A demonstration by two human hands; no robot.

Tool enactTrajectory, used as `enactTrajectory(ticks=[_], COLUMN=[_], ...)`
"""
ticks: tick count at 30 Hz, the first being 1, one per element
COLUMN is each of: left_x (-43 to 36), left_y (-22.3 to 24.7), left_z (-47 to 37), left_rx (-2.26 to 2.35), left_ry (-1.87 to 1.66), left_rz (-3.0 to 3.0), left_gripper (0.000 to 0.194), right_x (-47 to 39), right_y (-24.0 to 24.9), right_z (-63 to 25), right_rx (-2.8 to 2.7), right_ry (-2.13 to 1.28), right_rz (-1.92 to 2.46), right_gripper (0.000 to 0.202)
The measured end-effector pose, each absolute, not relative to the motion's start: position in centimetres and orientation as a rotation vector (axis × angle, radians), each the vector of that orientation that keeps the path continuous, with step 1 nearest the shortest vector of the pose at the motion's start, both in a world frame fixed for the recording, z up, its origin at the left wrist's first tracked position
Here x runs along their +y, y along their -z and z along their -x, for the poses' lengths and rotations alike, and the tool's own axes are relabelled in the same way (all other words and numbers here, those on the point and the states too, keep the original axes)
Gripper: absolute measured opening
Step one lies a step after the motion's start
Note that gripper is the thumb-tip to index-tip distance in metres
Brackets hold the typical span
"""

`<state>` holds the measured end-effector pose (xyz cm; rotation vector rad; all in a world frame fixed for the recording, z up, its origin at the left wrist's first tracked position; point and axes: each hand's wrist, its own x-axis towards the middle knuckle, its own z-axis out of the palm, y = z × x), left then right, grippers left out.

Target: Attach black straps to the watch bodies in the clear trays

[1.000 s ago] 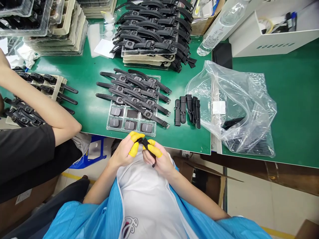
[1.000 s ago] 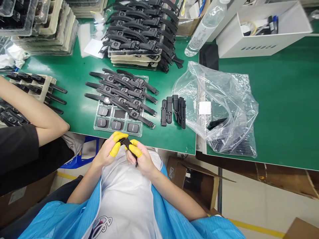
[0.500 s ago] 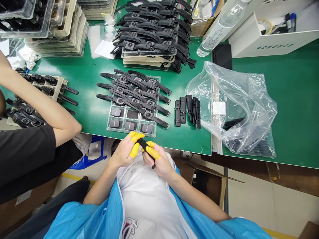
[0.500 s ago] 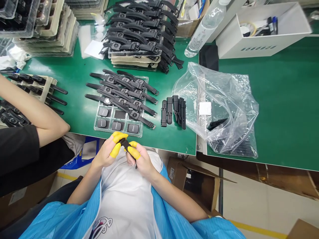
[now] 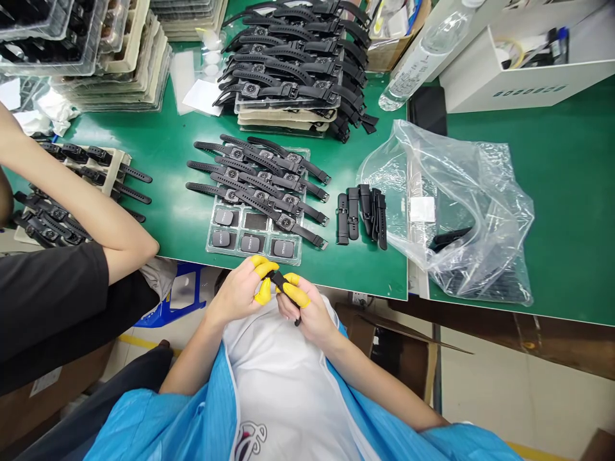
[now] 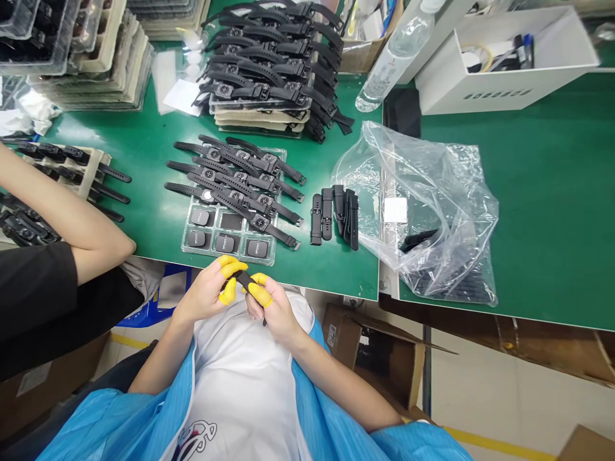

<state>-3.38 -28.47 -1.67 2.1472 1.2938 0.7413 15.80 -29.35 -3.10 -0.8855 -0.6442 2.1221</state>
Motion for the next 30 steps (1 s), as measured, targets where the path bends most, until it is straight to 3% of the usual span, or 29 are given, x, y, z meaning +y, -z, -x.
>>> enactTrajectory(ticks=[30], left_x=[-29.05], left_y=[2.12], left_z=[3.15], left_rx=[1.197], left_ry=[-0.877], left_rz=[-1.917], left_gripper=[0.039], right_x=[-28.99], right_y=[3.27], right_z=[-15.8], right_rx=[-0.736], right_ry=[-2.098], right_rz=[0.885], right_gripper=[0.035])
